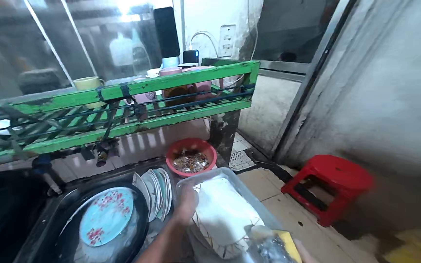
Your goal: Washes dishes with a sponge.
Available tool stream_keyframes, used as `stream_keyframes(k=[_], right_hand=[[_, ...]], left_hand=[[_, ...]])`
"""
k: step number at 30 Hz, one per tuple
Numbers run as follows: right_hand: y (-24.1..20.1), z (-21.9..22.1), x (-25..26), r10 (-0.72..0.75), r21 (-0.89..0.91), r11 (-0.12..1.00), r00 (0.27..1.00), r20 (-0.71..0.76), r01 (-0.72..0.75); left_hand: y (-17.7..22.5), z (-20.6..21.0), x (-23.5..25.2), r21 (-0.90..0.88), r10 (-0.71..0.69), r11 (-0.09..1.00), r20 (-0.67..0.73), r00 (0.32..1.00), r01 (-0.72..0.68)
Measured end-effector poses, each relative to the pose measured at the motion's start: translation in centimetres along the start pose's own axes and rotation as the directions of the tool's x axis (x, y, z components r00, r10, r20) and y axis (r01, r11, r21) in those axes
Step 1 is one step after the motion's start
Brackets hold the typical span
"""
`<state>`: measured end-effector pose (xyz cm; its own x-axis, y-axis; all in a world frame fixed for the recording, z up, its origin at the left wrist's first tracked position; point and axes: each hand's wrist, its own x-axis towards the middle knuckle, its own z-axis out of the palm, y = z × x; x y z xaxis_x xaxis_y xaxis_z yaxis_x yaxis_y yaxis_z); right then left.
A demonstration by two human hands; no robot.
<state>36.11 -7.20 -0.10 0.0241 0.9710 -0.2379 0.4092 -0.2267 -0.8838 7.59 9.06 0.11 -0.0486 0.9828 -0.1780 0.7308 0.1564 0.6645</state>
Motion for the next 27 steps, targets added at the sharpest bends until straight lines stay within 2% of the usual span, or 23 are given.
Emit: stream_keyframes(k=[1, 3, 5, 7, 9, 11, 14, 15, 18, 20, 21, 23, 25, 27], right_hand=[[-0.3, 0.1, 0.0, 0.003, 0.004, 1.0, 1.0, -0.005, -0.003], [-0.4, 0.2, -0.1, 0.011, 0.018, 1.0, 1.0, -0.01, -0.01], [-0.8, 0.3, -0.1, 0.026, 0.049, 0.998, 1.0, -0.015, -0.026], [-1.1, 0.4, 0.1, 0.055, 0.096, 0.994, 0.998, -0.031, -0.052], [-1.3, 0.7, 0.5, 0.067, 0.149, 0.987, 0.996, -0.061, -0.058], [-2.0, 1.3, 1.4, 0.035, 0.128, 0.992, 0.993, -0.114, -0.02], [-3.9, 2.3, 4.4, -0.084, -0.027, 0.996, 0.991, -0.103, 0.082], [-4.4, 3.0, 6.0, -0.103, -0.098, 0.991, 0.991, -0.082, 0.095], [-5.2, 5.9, 9.2, -0.09, -0.203, 0.976, 0.994, -0.053, 0.078], [-6.2, 8.2, 8.5, -0.16, -0.158, 0.976, 0.986, -0.051, 0.15], [-7.1, 9.2, 7.1, -0.235, -0.116, 0.966, 0.972, -0.023, 0.23], [-7.9, 11.2, 5.1, -0.394, -0.005, 0.919, 0.916, -0.075, 0.394], [-7.6, 11.2, 5.9, -0.366, 0.043, 0.928, 0.927, -0.08, 0.37], [-7.3, 9.8, 8.7, -0.221, -0.013, 0.975, 0.972, -0.082, 0.221]], left_hand=[[0.0, -0.4, 0.0, -0.247, -0.026, 0.969, -0.016, 1.0, 0.022], [0.1, -0.9, -1.2, -0.655, -0.097, 0.751, 0.017, 0.995, 0.084], [0.1, -0.1, -3.1, -0.816, -0.125, 0.562, 0.076, 0.989, 0.134], [0.5, 1.1, -5.0, -0.817, -0.195, 0.525, 0.156, 0.968, 0.238], [0.8, 1.5, -6.1, -0.748, -0.309, 0.573, 0.18, 0.934, 0.334], [1.3, 0.3, -7.2, -0.718, -0.326, 0.62, 0.131, 0.936, 0.317], [2.9, -2.5, -9.6, -0.836, -0.231, 0.503, 0.115, 0.966, 0.22], [3.2, -2.9, -10.6, -0.841, -0.189, 0.5, 0.127, 0.974, 0.207], [3.9, -2.2, -13.4, -0.755, -0.112, 0.612, 0.21, 0.971, 0.234], [3.3, -1.3, -13.8, -0.749, -0.093, 0.621, 0.22, 0.971, 0.229], [2.7, -1.1, -13.8, -0.767, -0.073, 0.607, 0.21, 0.975, 0.21], [1.9, -1.4, -14.0, -0.792, -0.027, 0.584, 0.201, 0.979, 0.178], [1.9, -1.6, -14.6, -0.785, -0.027, 0.598, 0.182, 0.983, 0.162], [2.3, -1.3, -15.6, -0.74, -0.04, 0.656, 0.162, 0.986, 0.148]])
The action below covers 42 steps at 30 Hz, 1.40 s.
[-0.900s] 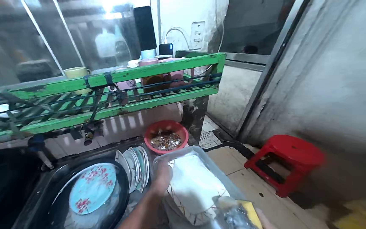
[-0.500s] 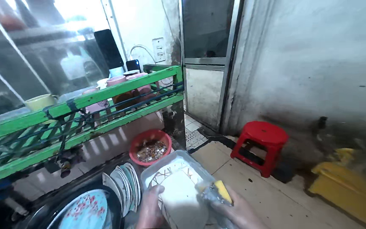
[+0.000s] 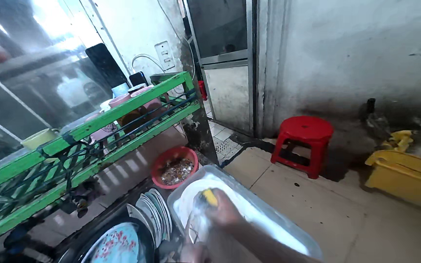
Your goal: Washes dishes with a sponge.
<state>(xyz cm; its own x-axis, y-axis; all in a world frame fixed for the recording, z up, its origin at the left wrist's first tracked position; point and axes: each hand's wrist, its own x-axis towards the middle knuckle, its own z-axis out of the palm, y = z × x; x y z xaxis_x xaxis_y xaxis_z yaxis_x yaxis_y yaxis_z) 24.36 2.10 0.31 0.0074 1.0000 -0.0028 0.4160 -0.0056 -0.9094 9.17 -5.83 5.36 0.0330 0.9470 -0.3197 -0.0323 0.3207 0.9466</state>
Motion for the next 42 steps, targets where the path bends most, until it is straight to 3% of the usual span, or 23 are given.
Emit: stream_keyframes(k=[2, 3, 6, 8, 10, 12, 14, 17, 19, 20, 21, 23, 25, 26, 30, 32, 34, 36, 38, 39, 40, 41, 42], right_hand=[[0.2, -0.6, 1.6, 0.116, -0.078, 0.99, 0.993, -0.013, -0.117], [-0.1, -0.2, 1.2, 0.09, -0.097, 0.991, 0.996, -0.015, -0.091], [-1.6, 3.0, -2.8, -0.237, 0.015, 0.971, 0.966, -0.101, 0.24], [-1.6, 3.8, -3.0, -0.298, 0.121, 0.941, 0.944, -0.143, 0.316], [-0.9, 1.7, -0.5, -0.084, 0.161, 0.983, 0.995, -0.06, 0.093], [-1.1, -1.2, 2.5, 0.211, 0.211, 0.955, 0.978, 0.004, -0.207], [-2.3, -2.5, 3.1, 0.239, 0.168, 0.957, 0.971, 0.016, -0.238], [-5.6, -1.7, -0.3, -0.069, 0.06, 0.996, 0.994, 0.083, 0.065], [-5.8, 1.2, -2.9, -0.477, 0.131, 0.87, 0.879, -0.026, 0.476], [-5.4, 2.0, -3.0, -0.556, 0.158, 0.814, 0.828, -0.071, 0.559], [-4.6, 2.1, -2.5, -0.512, 0.172, 0.838, 0.855, -0.075, 0.517], [-2.9, 0.7, -0.6, -0.144, 0.137, 0.981, 0.989, 0.026, 0.139], [-1.8, -0.1, 0.9, 0.094, 0.065, 0.993, 0.995, 0.03, -0.096], [-2.0, 0.2, 0.2, 0.074, 0.041, 0.996, 0.997, 0.02, -0.074], [-3.8, 3.8, -4.0, -0.32, 0.167, 0.93, 0.945, -0.069, 0.327], [-2.8, 3.1, -1.8, -0.183, 0.19, 0.963, 0.982, -0.049, 0.189], [-2.5, 0.7, 1.9, 0.13, 0.247, 0.961, 0.992, 0.006, -0.127], [-2.8, -0.8, 3.7, 0.245, 0.284, 0.928, 0.969, 0.025, -0.242], [-4.1, -1.0, 2.6, 0.109, 0.172, 0.978, 0.992, 0.057, -0.117], [-4.9, -0.6, 1.2, -0.051, 0.103, 0.994, 0.996, 0.073, 0.044], [-5.4, 0.6, -0.4, -0.29, 0.052, 0.956, 0.956, 0.039, 0.288], [-5.6, 2.1, -1.6, -0.536, 0.018, 0.843, 0.843, -0.045, 0.537], [-5.8, 3.1, -2.2, -0.661, 0.036, 0.747, 0.747, -0.071, 0.664]], left_hand=[[-0.4, 0.3, -0.5, 0.058, 0.015, 0.998, -0.002, 1.0, -0.015], [-0.6, 0.2, -0.5, 0.072, 0.037, 0.997, -0.003, 0.999, -0.037], [-0.9, -0.3, -0.1, -0.047, 0.07, 0.996, -0.04, 0.997, -0.072], [-0.7, -0.3, -0.5, -0.08, 0.089, 0.992, -0.048, 0.995, -0.093], [-1.2, -0.3, -1.2, -0.058, 0.166, 0.984, -0.005, 0.986, -0.166], [-2.8, -0.8, -1.2, -0.051, 0.287, 0.958, 0.063, 0.956, -0.284], [-2.9, -1.2, -1.5, -0.16, 0.281, 0.954, 0.166, 0.945, -0.255], [-0.2, -2.0, -1.5, -0.296, 0.133, 0.953, 0.231, 0.964, -0.06], [0.9, -3.1, -0.7, -0.241, 0.071, 0.97, 0.142, 0.987, -0.035], [1.3, -3.6, -0.4, -0.191, 0.081, 0.98, 0.126, 0.989, -0.056], [1.4, -3.4, -0.6, -0.148, 0.104, 0.985, 0.084, 0.991, -0.09], [1.2, -2.4, -1.6, -0.041, 0.142, 0.989, -0.007, 0.99, -0.143], [0.8, -1.4, -2.1, 0.008, 0.143, 0.99, -0.032, 0.989, -0.143], [0.5, -1.0, -2.1, 0.01, 0.136, 0.991, -0.047, 0.99, -0.136], [-0.7, -0.7, -1.4, -0.106, 0.171, 0.978, -0.067, 0.983, -0.178], [-1.1, -0.6, -1.9, -0.08, 0.219, 0.97, -0.104, 0.97, -0.228], [-1.5, -0.4, -2.4, -0.133, 0.227, 0.962, -0.102, 0.969, -0.24], [-1.9, -0.8, -2.4, -0.252, 0.239, 0.94, 0.009, 0.971, -0.229], [-1.6, -2.4, -1.6, -0.381, 0.255, 0.911, 0.219, 0.942, -0.159], [-1.1, -3.4, -0.8, -0.421, 0.233, 0.904, 0.328, 0.916, -0.079], [-0.6, -4.1, -0.3, -0.443, 0.185, 0.897, 0.367, 0.911, -0.004], [-0.4, -4.7, 0.1, -0.447, 0.153, 0.894, 0.372, 0.916, 0.032], [-0.3, -5.2, 0.2, -0.415, 0.155, 0.91, 0.365, 0.918, 0.012]])
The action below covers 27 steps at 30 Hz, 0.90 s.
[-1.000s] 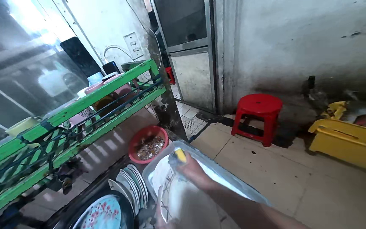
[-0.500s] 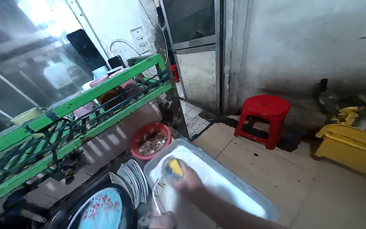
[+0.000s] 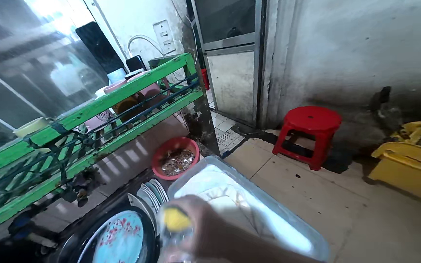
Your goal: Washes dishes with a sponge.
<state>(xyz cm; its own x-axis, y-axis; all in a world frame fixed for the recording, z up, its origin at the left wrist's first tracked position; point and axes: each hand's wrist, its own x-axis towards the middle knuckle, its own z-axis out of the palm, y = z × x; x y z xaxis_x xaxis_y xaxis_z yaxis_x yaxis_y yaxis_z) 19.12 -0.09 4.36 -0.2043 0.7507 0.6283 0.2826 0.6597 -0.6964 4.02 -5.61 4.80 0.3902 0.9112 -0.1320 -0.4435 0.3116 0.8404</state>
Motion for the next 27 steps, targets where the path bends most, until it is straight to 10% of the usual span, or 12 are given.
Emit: stream_keyframes(k=[3, 6, 12, 17, 20, 23, 27], right_hand=[[2.3, -0.8, -0.2, 0.28, -0.025, 0.96, 0.96, 0.004, -0.28], [5.4, -2.7, 1.1, 0.702, -0.076, 0.712, 0.71, 0.061, -0.698], [3.4, 1.3, -1.7, 0.33, 0.077, 0.941, 0.944, -0.013, -0.329], [7.4, -4.1, 3.4, 0.822, 0.119, 0.559, 0.567, 0.051, -0.821], [2.7, -3.8, 3.2, 0.623, -0.041, 0.779, 0.765, 0.16, -0.626], [-0.3, -0.1, 1.0, 0.112, 0.019, 0.993, 0.99, 0.087, -0.114], [4.3, -2.0, 1.4, 0.531, -0.093, 0.847, 0.843, 0.083, -0.524]], left_hand=[[-0.5, 1.5, -0.4, 0.244, 0.154, 0.965, -0.247, 0.957, -0.093], [-1.6, 2.8, -0.5, 0.316, 0.173, 0.947, -0.334, 0.927, -0.063], [-2.5, 2.2, -0.3, 0.51, 0.289, 0.856, -0.332, 0.898, -0.087], [-3.4, 3.0, -0.7, 0.102, 0.093, 0.993, -0.328, 0.94, -0.063], [-1.3, 1.6, 0.0, -0.125, 0.008, 0.992, -0.09, 0.996, -0.019], [0.1, 1.1, 0.4, 0.043, 0.065, 0.997, -0.111, 0.992, -0.06], [-0.7, 1.5, -0.3, 0.246, 0.193, 0.962, -0.312, 0.93, -0.117]])
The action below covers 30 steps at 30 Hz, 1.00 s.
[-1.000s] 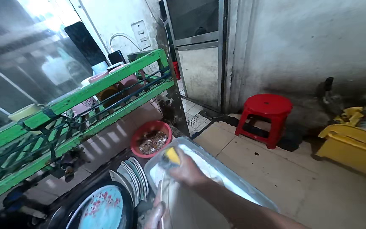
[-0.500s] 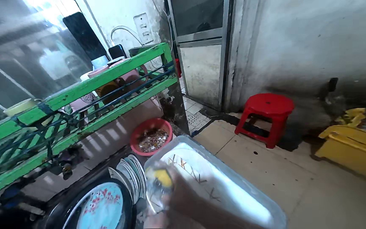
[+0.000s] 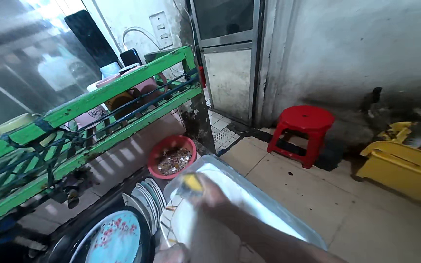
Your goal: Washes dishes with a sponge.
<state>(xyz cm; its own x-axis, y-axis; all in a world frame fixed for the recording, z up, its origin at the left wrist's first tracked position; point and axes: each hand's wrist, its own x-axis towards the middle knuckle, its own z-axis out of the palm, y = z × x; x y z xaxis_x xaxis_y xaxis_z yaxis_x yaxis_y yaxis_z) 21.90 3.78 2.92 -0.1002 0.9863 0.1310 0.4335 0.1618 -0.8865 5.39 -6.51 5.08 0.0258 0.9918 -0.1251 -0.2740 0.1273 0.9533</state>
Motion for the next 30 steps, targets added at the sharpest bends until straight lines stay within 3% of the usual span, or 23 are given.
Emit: stream_keyframes(k=[1, 2, 4, 7, 10, 12, 13, 15, 18, 20, 22, 24, 26, 28, 30], right_hand=[[0.6, -0.5, 0.6, 0.11, -0.025, 0.994, 0.994, 0.007, -0.11], [0.8, -0.2, 0.3, 0.105, -0.03, 0.994, 0.994, -0.014, -0.105], [0.2, 2.5, -2.2, -0.18, 0.026, 0.982, 0.972, -0.151, 0.186], [-2.1, 3.6, -3.3, -0.312, 0.129, 0.938, 0.947, -0.08, 0.321], [0.6, 0.5, -0.2, -0.054, -0.055, 0.997, 0.998, -0.013, 0.053], [2.1, -1.2, 0.1, 0.04, -0.172, 0.985, 0.996, 0.079, -0.026], [2.6, -0.9, -1.1, -0.041, -0.215, 0.975, 0.995, 0.086, 0.059], [2.1, 1.6, -4.3, -0.345, -0.178, 0.921, 0.937, 0.043, 0.347], [-1.6, 3.5, -5.4, -0.492, 0.016, 0.867, 0.852, 0.179, 0.498], [-1.5, 3.0, -3.1, -0.426, -0.096, 0.897, 0.902, 0.067, 0.431], [-0.7, -0.3, 0.1, -0.131, -0.211, 0.964, 0.981, 0.145, 0.16], [0.9, -2.0, 1.0, -0.016, -0.313, 0.948, 0.991, 0.131, 0.057], [1.2, -1.6, -0.9, -0.046, -0.31, 0.946, 0.984, 0.17, 0.097], [0.2, 0.7, -4.4, -0.23, -0.229, 0.935, 0.954, 0.192, 0.271], [-1.2, 1.8, -6.5, -0.351, -0.101, 0.912, 0.886, 0.303, 0.396]], left_hand=[[-0.3, 0.0, -0.2, 0.034, 0.015, 0.999, -0.018, 1.0, -0.015], [-0.6, 0.0, -0.2, 0.068, 0.034, 0.997, -0.022, 0.999, -0.032], [-1.8, -0.7, 0.3, 0.07, 0.11, 0.991, 0.011, 0.994, -0.11], [-2.1, -1.2, 0.6, -0.061, 0.113, 0.992, 0.051, 0.992, -0.11], [-0.3, 0.0, -0.2, -0.158, 0.002, 0.987, -0.178, 0.984, -0.031], [1.0, -0.4, 0.4, -0.248, 0.018, 0.964, -0.289, 0.957, -0.093], [1.7, -0.7, 0.9, -0.28, 0.039, 0.95, -0.328, 0.944, -0.136], [2.7, -0.7, 1.7, -0.362, 0.043, 0.916, -0.339, 0.94, -0.172], [1.8, 0.4, 1.7, -0.39, -0.003, 0.916, -0.245, 0.969, -0.096], [0.7, 1.6, 0.8, -0.352, -0.041, 0.934, -0.251, 0.967, -0.051], [0.8, 2.4, 0.3, -0.341, -0.052, 0.938, -0.302, 0.952, -0.057], [1.4, 1.9, 0.5, -0.349, -0.002, 0.929, -0.33, 0.944, -0.12], [2.2, 1.3, 1.3, -0.365, 0.041, 0.915, -0.334, 0.942, -0.169], [2.6, 0.9, 2.5, -0.349, 0.07, 0.917, -0.338, 0.939, -0.194], [3.0, 0.4, 3.5, -0.282, 0.081, 0.935, -0.417, 0.905, -0.214]])
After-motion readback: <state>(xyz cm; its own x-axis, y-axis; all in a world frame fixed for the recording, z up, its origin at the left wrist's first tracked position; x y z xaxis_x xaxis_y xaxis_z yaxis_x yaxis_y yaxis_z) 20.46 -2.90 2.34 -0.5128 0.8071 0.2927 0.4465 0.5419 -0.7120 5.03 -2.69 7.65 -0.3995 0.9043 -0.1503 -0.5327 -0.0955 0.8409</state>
